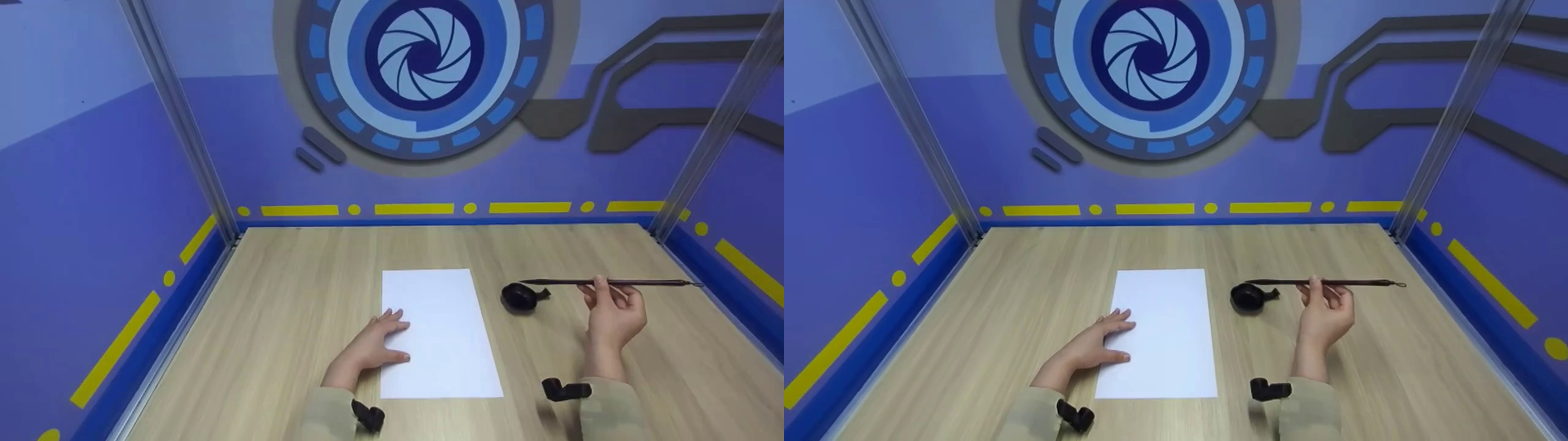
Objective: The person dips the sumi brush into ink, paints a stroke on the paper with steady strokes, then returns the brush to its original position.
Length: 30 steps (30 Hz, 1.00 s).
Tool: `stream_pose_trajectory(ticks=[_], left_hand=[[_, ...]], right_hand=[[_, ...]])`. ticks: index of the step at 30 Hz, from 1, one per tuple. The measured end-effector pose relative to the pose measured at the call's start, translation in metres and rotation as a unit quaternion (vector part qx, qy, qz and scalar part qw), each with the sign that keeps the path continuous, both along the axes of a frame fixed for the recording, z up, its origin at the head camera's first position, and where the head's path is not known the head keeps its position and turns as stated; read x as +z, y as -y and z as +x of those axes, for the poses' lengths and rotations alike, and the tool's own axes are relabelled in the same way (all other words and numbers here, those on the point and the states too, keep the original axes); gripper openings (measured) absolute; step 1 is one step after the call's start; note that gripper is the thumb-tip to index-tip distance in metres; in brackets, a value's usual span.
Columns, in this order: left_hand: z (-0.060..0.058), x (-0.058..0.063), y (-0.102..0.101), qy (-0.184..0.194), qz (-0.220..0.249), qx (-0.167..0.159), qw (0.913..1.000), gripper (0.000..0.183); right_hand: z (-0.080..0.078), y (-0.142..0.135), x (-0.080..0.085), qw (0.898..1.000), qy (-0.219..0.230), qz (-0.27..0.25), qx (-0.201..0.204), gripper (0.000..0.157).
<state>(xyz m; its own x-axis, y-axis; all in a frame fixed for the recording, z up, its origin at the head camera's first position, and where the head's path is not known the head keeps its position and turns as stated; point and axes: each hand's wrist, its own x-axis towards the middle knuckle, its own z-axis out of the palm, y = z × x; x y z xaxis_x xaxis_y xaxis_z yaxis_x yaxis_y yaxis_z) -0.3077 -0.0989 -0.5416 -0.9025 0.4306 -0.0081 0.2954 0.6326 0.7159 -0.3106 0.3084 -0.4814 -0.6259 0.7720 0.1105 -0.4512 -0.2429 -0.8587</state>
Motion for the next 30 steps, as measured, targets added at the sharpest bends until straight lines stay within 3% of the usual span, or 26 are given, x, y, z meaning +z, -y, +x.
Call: stream_pose_trajectory(ticks=[7,10,23,26,30], left_hand=[[0.001,-0.002,0.0,-0.003,-0.004,-0.003,1.0,0.068],[0.001,-0.001,0.0,0.0,-0.006,-0.001,1.0,0.067],[0.001,-0.001,0.0,-0.008,-0.009,-0.005,0.9999,0.067],[0.001,0.0,0.0,-0.009,-0.007,-0.004,0.9999,0.067],[0.002,0.002,0.0,-0.008,-0.003,-0.001,1.0,0.067]], right_hand=[[0.004,0.015,0.011,0.999,-0.014,-0.011,0.03,0.024],[0.005,0.028,0.019,0.999,-0.023,-0.006,0.045,0.021],[-0.021,0.089,0.024,0.993,-0.047,0.014,0.111,0.011],[-0.026,0.103,0.025,0.99,-0.034,0.034,0.129,0.013],[-0.029,0.12,0.025,0.985,0.003,0.097,0.139,0.018]])
